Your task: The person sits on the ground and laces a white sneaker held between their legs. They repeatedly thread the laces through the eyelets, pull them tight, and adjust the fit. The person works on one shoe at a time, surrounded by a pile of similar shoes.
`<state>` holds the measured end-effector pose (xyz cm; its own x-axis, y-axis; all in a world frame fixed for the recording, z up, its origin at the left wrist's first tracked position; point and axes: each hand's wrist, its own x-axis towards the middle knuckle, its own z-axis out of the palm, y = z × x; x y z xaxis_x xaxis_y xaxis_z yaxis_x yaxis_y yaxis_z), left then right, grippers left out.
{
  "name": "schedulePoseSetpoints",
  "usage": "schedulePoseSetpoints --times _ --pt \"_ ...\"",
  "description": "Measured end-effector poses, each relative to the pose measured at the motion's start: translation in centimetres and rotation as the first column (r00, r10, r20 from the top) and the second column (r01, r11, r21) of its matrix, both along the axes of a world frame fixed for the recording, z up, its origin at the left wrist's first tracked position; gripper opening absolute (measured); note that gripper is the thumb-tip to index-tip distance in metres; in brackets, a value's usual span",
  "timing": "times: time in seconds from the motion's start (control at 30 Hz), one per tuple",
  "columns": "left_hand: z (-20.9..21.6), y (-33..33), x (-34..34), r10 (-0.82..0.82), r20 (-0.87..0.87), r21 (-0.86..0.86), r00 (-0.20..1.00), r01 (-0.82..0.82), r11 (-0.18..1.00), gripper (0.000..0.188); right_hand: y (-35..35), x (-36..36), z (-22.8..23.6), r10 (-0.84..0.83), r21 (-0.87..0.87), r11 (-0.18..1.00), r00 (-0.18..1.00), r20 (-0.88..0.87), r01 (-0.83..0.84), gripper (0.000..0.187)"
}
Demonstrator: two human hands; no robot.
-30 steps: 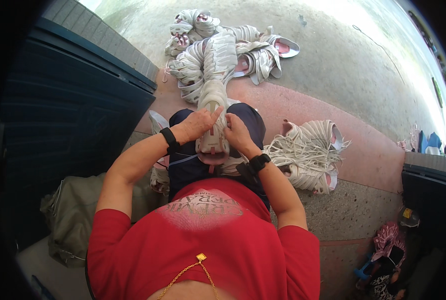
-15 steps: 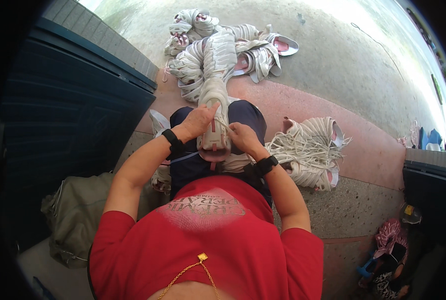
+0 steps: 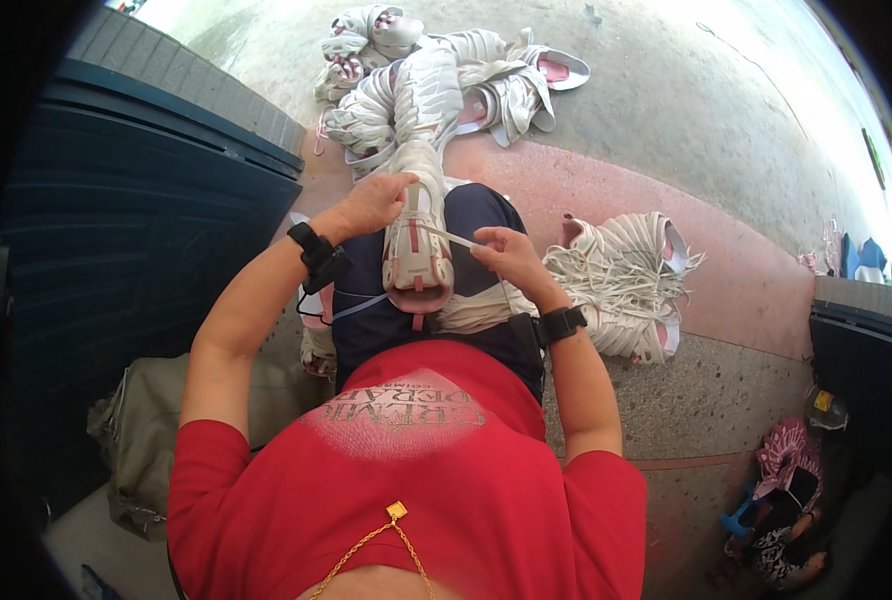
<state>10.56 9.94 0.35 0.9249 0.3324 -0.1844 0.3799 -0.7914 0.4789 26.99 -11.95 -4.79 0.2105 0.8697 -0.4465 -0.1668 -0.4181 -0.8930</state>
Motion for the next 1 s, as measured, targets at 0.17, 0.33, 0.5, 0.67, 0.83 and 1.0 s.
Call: schedulePoseSetpoints --times 0.17,0.33,0.5,0.67,0.83,1.0 --pt "-2.7 -3.2 -1.1 -0.061 -0.007 0.234 0.998 0.061 0.970 0.048 0.1 1.6 0.8 -0.264 0.075 0.957 0.949 -0.170 0.280 0.035" --pt "-3.4 -4.0 -0.4 -0.146 -0.039 0.303 0.989 0.151 0.941 0.049 -1.2 5.2 1.8 -0.377 0.135 0.887 0.861 -0.341 0.442 0.036" --pt "-2.6 -1.7 0.2 -0.040 -0.141 0.056 0.989 0.048 0.997 0.026 -4.1 8.6 3.8 -0.356 0.163 0.912 0.924 -0.142 0.377 0.037" --pt "1.8 1.2 -3.0 -0.100 -0.224 0.304 0.969 0.167 0.938 0.009 -8.6 10.7 4.8 -0.235 0.056 0.972 0.967 0.098 0.230 0.036" --pt "4.3 5.5 -11.3 0.098 -0.127 0.343 0.987 -0.049 0.938 0.008 -10.2 10.3 4.4 -0.008 -0.119 0.992 0.983 0.181 0.030 0.034" --pt "13.5 19.9 -30.2 0.575 0.297 0.752 0.762 -0.558 0.351 0.025 -8.3 8.6 5.7 0.109 -0.117 0.990 0.958 0.266 -0.080 0.031"
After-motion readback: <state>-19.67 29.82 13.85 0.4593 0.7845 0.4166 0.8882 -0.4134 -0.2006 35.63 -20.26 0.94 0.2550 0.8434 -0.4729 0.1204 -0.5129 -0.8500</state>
